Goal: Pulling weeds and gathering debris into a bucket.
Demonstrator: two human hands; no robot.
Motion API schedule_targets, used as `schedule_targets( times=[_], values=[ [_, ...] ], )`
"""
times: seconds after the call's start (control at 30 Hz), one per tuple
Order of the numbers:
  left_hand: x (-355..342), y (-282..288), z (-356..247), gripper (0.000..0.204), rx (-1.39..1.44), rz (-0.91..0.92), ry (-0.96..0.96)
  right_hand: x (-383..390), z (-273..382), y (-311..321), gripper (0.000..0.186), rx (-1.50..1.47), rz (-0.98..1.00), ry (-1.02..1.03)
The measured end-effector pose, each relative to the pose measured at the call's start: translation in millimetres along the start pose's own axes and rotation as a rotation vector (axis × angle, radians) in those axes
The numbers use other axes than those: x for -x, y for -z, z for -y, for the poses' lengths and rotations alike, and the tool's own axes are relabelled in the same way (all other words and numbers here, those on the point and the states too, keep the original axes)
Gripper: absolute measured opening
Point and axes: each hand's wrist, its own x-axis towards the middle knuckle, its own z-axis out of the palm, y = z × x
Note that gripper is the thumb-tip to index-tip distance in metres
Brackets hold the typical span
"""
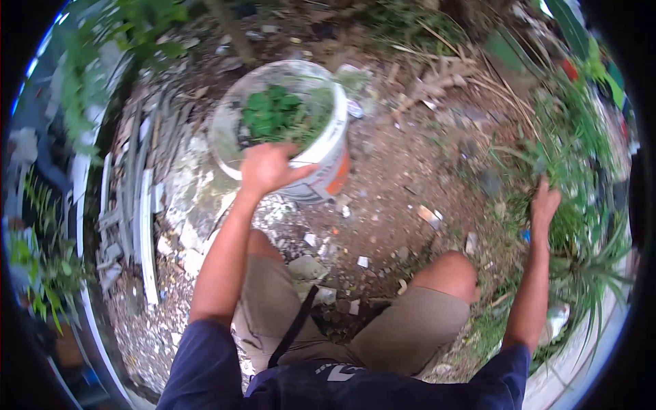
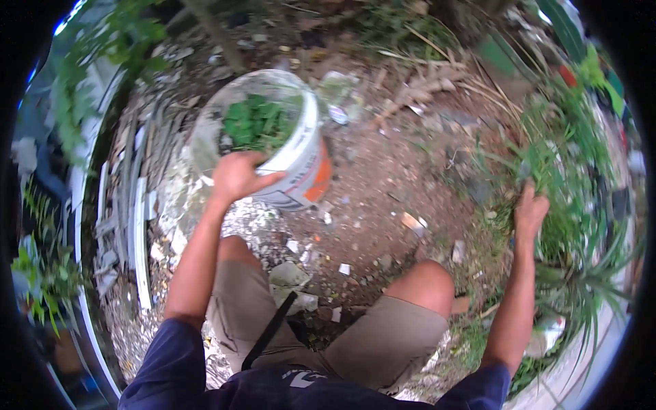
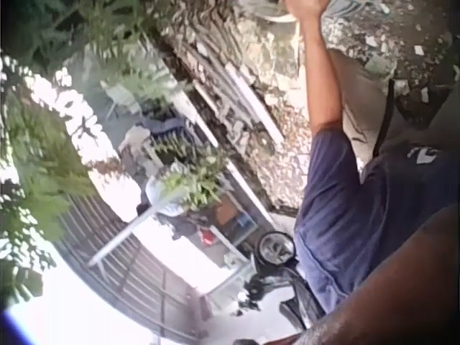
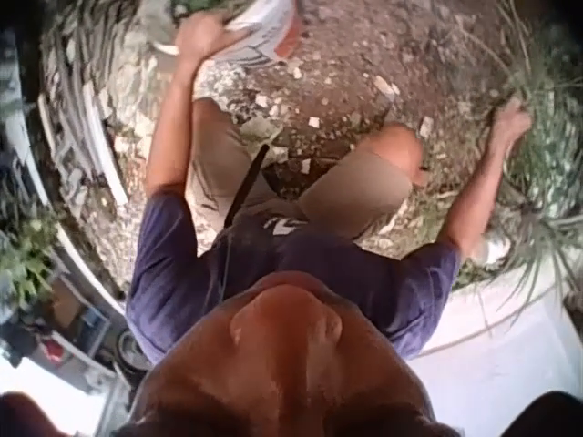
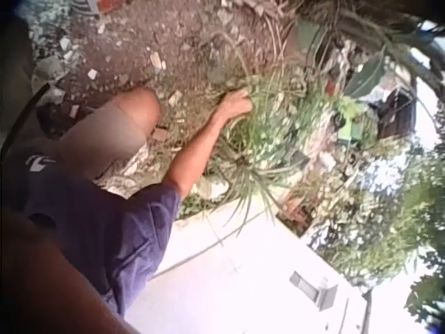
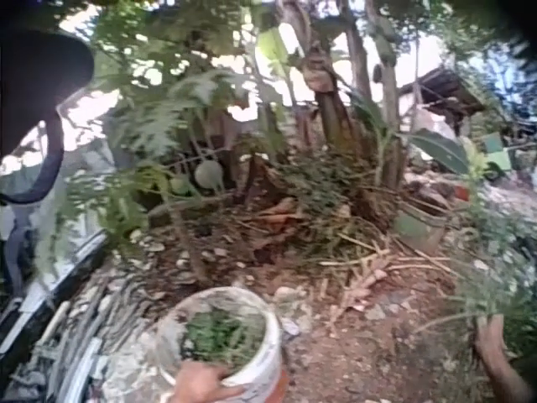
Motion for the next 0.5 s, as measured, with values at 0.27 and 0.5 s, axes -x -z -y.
schedule_targets(
  times=[0.27,0.5],
  values=[
    [10.9,10.7,6.6,0.051,0.140,0.085,-0.031,16.1,366.9,-36.4,0.032,-0.480,-0.011,0.392],
    [-4.0,24.6,-6.5,0.051,0.139,0.066,-0.093,121.7,417.9,-237.5,0.045,-0.377,-0.098,0.561]
  ],
)
